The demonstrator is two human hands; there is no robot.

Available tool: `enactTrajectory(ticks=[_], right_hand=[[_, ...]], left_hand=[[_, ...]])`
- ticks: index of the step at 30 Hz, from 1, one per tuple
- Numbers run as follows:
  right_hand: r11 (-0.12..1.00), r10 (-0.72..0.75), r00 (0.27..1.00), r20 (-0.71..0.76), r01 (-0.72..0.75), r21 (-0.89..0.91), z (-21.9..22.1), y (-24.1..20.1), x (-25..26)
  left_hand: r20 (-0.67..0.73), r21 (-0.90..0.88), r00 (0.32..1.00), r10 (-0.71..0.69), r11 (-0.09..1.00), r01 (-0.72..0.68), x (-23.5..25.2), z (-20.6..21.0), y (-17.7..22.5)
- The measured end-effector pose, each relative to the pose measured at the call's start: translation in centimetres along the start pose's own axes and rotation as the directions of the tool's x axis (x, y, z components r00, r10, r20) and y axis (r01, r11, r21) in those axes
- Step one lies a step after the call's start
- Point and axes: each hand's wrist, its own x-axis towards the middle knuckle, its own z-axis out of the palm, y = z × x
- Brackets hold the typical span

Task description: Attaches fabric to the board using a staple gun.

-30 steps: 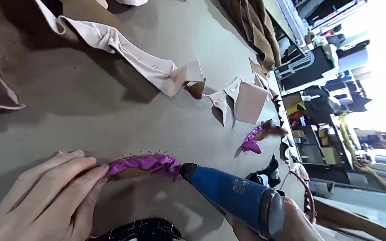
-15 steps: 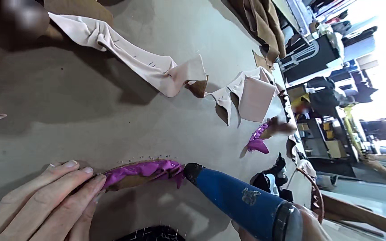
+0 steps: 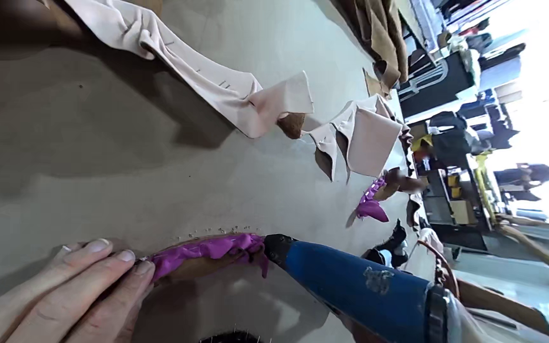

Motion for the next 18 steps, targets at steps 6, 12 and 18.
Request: enactTrajectory(ticks=[6, 12, 18], right_hand=[[0.973, -0.229, 0.973, 0.031, 0.230, -0.034, -2.8, -0.2, 1.3], [0.941, -0.316, 0.941, 0.118, 0.327, -0.090, -2.3, -0.7, 3.7], [0.917, -0.369, 0.916, 0.159, 0.386, -0.098, -2.3, -1.2, 4.7]], left_hand=[[-0.001, -0.031, 1.000, 0.014, 0.999, -0.014, -0.7, -0.1, -0.3], [0.019, -0.013, 1.000, 0.003, 1.000, -0.002, -0.9, -0.2, -0.1], [-0.035, 0.003, 0.999, 0.002, 1.000, -0.002, -1.0, 0.0, -0.1]])
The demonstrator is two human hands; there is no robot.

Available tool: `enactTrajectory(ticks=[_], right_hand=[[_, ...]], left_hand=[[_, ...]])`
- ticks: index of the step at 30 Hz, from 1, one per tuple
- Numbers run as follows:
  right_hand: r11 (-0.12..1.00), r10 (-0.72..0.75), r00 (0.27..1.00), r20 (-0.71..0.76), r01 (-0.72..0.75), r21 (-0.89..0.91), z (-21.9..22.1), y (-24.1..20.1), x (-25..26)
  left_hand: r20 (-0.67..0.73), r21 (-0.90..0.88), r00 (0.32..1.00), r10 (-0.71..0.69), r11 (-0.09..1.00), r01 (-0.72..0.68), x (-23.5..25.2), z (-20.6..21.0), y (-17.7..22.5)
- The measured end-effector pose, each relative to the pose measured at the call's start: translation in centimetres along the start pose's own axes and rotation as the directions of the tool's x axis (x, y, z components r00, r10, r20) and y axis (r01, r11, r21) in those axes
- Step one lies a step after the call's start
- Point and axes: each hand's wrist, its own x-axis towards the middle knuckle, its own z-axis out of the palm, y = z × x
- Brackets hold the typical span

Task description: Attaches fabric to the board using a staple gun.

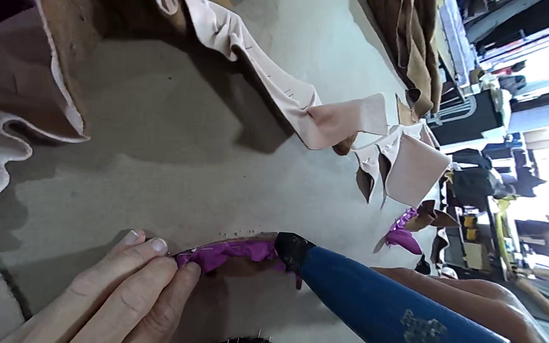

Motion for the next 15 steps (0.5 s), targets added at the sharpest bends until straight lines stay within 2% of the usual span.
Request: enactTrajectory(ticks=[11, 15], right_hand=[[0.999, -0.050, 0.992, 0.112, 0.051, -0.011, -0.4, -2.9, 1.9], [0.992, -0.101, 0.995, -0.016, 0.100, -0.074, 1.2, -0.3, 0.3]], left_hand=[[-0.028, -0.025, 0.999, -0.025, 0.999, 0.024, -0.6, 0.0, 0.0], [-0.034, -0.027, 0.999, -0.029, 0.999, 0.028, -0.5, 0.1, 0.1]])
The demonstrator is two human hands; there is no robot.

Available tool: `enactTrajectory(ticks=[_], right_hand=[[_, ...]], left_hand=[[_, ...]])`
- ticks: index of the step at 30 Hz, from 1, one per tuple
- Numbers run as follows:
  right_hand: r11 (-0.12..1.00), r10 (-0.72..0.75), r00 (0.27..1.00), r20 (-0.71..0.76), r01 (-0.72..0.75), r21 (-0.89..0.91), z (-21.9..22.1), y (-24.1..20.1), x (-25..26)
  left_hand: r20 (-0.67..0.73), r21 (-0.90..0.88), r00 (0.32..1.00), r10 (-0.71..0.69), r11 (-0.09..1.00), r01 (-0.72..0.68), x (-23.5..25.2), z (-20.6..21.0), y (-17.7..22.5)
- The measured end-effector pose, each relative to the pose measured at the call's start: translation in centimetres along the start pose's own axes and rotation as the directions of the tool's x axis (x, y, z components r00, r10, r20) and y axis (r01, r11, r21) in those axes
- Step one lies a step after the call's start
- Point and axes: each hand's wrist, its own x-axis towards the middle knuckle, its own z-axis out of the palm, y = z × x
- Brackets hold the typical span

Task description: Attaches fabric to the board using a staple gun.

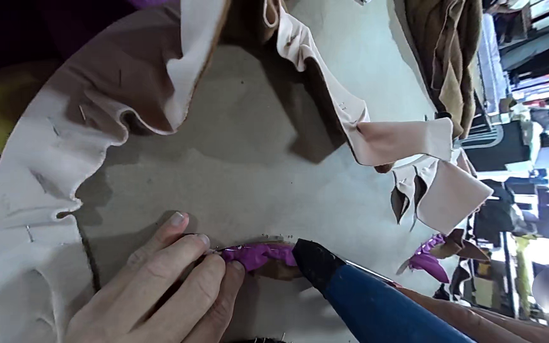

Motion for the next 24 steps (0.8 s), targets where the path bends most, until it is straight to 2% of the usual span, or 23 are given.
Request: enactTrajectory(ticks=[5, 8, 12, 15, 19, 21, 24], right_hand=[[1.000, 0.015, 0.997, 0.076, -0.017, 0.026, -1.6, -2.4, 2.6], [1.000, 0.009, 0.983, 0.186, -0.009, -0.002, -2.5, -3.4, 4.0], [1.000, -0.027, 0.986, 0.164, 0.026, 0.007, -2.3, -3.9, 4.6], [1.000, -0.021, 0.975, 0.222, 0.022, -0.001, -2.5, -4.9, 5.5], [0.995, -0.098, 0.979, 0.177, 0.098, 0.007, -1.8, -5.1, 5.9], [0.996, -0.086, 0.979, 0.187, 0.089, -0.009, -2.2, -5.4, 5.9], [0.998, -0.021, 0.996, 0.090, 0.026, -0.051, -2.8, -6.0, 5.3]], left_hand=[[-0.005, -0.023, 1.000, -0.024, 0.999, 0.024, -0.1, -0.1, 0.0], [0.019, -0.049, 0.999, -0.034, 0.998, 0.035, -0.1, -0.1, 0.1], [0.030, -0.019, 0.999, -0.024, 1.000, 0.025, -0.3, -0.2, 0.1], [0.020, 0.002, 0.999, -0.028, 1.000, 0.028, -0.1, -0.3, 0.2], [0.024, 0.004, 0.999, -0.024, 1.000, 0.024, -0.2, -0.4, 0.2], [-0.020, -0.031, 0.999, -0.036, 0.999, 0.036, -0.4, -0.4, 0.2], [-0.103, -0.013, 0.981, -0.163, 0.987, 0.163, -0.2, -0.6, 0.1]])
